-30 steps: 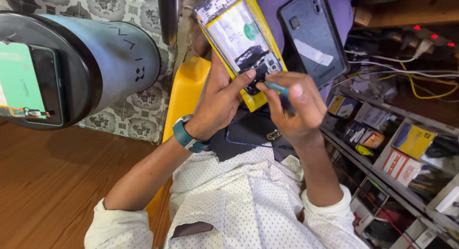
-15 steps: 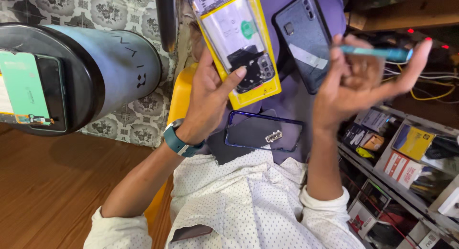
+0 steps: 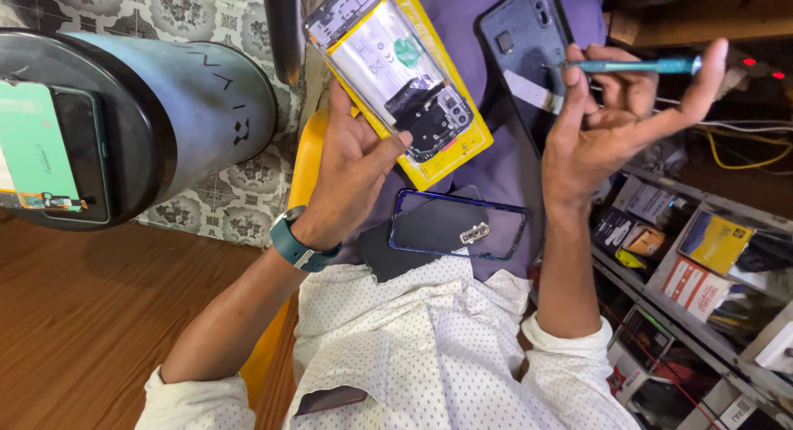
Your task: The person uses a screwdriver to remove screws from the internal frame of a disassembled smartphone. They carefully unscrew multiple fasteners around the camera module and other internal components while holding the device steady.
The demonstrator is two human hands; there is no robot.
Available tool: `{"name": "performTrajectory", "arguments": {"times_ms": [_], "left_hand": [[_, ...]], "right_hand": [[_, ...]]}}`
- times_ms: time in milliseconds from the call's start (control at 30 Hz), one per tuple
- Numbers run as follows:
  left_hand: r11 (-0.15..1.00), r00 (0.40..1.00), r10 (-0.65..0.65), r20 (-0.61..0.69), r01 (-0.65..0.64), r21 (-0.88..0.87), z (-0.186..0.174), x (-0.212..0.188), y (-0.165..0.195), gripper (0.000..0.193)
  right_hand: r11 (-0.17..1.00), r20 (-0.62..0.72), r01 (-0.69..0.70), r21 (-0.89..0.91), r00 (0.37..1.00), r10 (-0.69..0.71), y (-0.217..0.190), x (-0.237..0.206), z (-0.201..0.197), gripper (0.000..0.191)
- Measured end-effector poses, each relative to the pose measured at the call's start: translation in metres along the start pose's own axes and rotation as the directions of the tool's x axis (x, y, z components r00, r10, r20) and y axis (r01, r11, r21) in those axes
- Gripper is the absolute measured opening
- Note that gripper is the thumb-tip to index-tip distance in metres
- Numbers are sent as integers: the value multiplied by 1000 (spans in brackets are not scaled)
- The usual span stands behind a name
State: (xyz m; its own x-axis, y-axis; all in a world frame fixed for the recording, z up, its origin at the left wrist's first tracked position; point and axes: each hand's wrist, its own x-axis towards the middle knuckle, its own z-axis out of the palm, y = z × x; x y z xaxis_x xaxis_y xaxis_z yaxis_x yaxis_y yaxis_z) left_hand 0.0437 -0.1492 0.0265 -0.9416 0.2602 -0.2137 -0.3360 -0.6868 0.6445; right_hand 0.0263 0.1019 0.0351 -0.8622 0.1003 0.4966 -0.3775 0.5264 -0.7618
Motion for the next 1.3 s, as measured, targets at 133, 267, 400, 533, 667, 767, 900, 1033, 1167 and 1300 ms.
{"name": "performTrajectory", "arguments": {"times_ms": [133, 267, 400, 533, 667, 767, 900, 1033, 1167, 1300], "left_hand": [[1000, 999, 26, 39, -26, 7, -7, -1, -6, 96], [1000, 998, 26, 57, -25, -9, -20, -1, -15, 92], [1000, 992, 19, 124, -20, 2, -37, -3, -17, 96], [998, 988, 60, 139, -57, -26, -46, -5, -19, 95], [993, 982, 106, 157, -97, -68, -48, -6, -20, 94], [990, 980, 123, 159, -111, -83, -49, -6, -20, 94], [991, 982, 121, 145, -112, -66, -49, -5, -20, 94], [988, 975, 153, 164, -152, -17, -49, -4, -19, 92], [988, 976, 146, 162, -150, 17, -47, -5, -18, 90], [991, 977, 131, 165, -135, 12, -47, -6, -15, 91]], "right_hand": [[997, -43, -46, 67, 998, 49, -9, -5, 2, 88], [994, -69, -68, 90, 995, 74, -23, -13, 8, 91], [982, -85, -91, 163, 991, 106, -42, -19, 25, 94], [970, -105, -63, 235, 991, 89, -66, -34, 53, 99], [978, 5, -37, 204, 999, 37, -84, -54, 72, 99], [965, 98, -124, 229, 990, 104, -89, -64, 75, 97], [958, 113, -171, 232, 982, 148, -88, -69, 75, 96], [958, 105, -171, 232, 983, 150, -84, -71, 76, 96], [964, 115, -142, 224, 986, 119, -81, -71, 76, 95], [958, 119, -150, 244, 985, 124, -81, -71, 76, 95]]}}
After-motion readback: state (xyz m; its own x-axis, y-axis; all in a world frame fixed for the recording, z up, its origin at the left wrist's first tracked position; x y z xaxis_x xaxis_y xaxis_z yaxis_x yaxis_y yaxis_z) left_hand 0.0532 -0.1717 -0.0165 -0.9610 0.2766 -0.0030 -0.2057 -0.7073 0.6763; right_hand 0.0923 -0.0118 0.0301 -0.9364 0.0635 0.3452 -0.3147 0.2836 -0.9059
